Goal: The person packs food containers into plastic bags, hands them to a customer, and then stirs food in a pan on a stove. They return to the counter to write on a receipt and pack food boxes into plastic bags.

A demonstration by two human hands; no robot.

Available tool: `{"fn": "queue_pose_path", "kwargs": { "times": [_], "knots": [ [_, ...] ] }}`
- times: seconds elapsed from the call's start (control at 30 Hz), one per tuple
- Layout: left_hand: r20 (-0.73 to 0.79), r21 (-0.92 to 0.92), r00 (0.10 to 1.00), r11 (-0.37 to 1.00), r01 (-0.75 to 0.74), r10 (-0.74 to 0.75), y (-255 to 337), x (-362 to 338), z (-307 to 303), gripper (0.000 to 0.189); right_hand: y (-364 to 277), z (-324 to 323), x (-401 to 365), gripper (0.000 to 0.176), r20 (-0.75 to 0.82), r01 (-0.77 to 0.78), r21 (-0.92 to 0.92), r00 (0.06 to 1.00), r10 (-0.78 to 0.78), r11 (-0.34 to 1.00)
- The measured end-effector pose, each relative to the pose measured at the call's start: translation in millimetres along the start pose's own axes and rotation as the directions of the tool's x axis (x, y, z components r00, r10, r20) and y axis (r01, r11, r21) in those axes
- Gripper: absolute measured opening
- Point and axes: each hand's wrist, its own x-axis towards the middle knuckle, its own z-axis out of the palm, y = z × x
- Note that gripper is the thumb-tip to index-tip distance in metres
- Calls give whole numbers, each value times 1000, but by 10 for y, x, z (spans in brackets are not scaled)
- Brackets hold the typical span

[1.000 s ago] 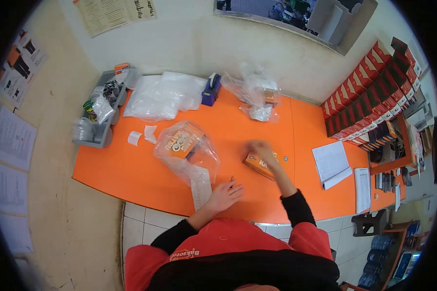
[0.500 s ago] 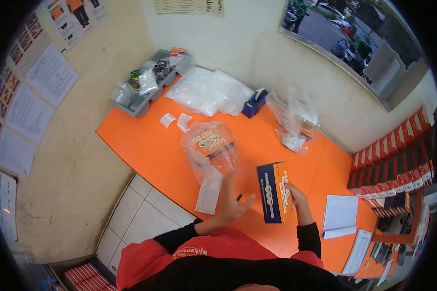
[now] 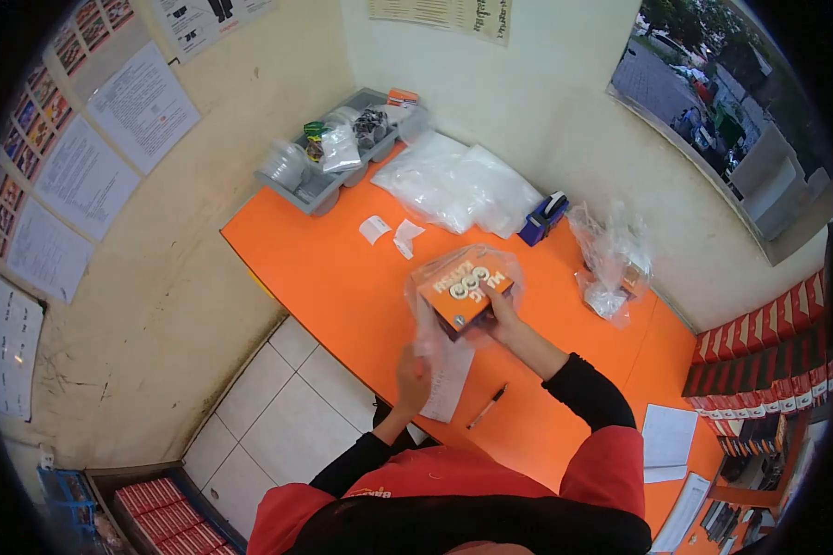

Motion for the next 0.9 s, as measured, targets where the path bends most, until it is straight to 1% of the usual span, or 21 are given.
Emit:
{"fn": "queue_pose_path", "kwargs": {
  "times": [0.07,0.1,0.13,0.2,0.23,0.27,0.3,0.33,0.37,0.4,0.43,0.47,0.5,0.57,0.6,0.63,0.7,0.77,0.8,0.83,0.9],
  "knots": [
    [116,-93,993,995,22,-11,30,33,62,19,13,166,68,54,-33,131,115,991,-128,985],
    [198,-217,976,967,132,-89,168,147,31,21,-11,239,84,47,-51,94,140,995,-88,986],
    [288,-326,946,913,245,-151,289,286,-15,22,2,286,53,45,39,108,181,992,-116,978],
    [260,-304,958,931,203,-124,437,540,-130,22,37,516,-384,43,211,118,264,961,-177,957],
    [248,-291,962,938,186,-114,508,666,-190,22,91,593,-481,39,109,391,101,909,-401,915],
    [262,-350,964,925,146,-53,608,814,-258,22,61,648,-505,40,88,602,-279,792,-604,748],
    [271,-407,962,907,108,7,709,972,-328,21,13,649,-488,41,158,666,-610,633,-757,430],
    [278,-460,958,885,69,69,724,1109,-375,21,-91,569,-311,45,195,500,-864,445,-874,62],
    [268,-439,944,897,-57,191,679,1223,-371,21,-297,529,-216,46,328,278,-929,321,-888,-243],
    [261,-419,912,888,-188,316,643,1345,-368,21,-504,490,-121,48,451,-32,-885,186,-873,-464],
    [293,-478,903,866,-146,314,662,1494,-388,21,-799,456,-156,48,591,-254,-754,141,-794,-606],
    [317,-538,896,837,-100,311,738,1631,-412,22,-1031,-11,19,42,351,-128,-882,462,-814,-453],
    [339,-595,888,802,-54,311,789,1783,-438,23,-1274,-437,202,36,106,-77,-968,741,-663,-241],
    [459,-621,834,782,54,307,805,2151,-481,19,-1823,-375,-142,27,545,301,-828,629,-554,-473],
    [519,-626,799,771,114,303,786,2310,-471,18,-2062,-134,-439,25,435,259,-887,747,-504,-382],
    [613,-559,719,823,102,327,753,2440,-425,19,-2201,334,-775,25,-24,-73,-994,880,-474,-86],
    [784,-414,525,909,47,330,677,2668,-354,23,-2407,756,-1083,31,200,73,-926,928,-315,-370],
    [859,-392,347,920,-27,376,737,2925,-516,23,-2408,1550,-1320,40,128,72,-985,917,-379,-158],
    [888,-383,251,922,-64,386,728,3035,-592,23,-2440,1805,-1268,42,251,171,-960,879,-405,-224],
    [814,-469,332,876,-107,477,626,3076,-627,24,-2485,2049,-1169,43,370,263,-919,829,-419,-292],
    [620,-609,471,763,-216,628,404,3101,-709,25,-2528,2640,-873,37,452,380,-892,753,-478,-246]
  ]
}}
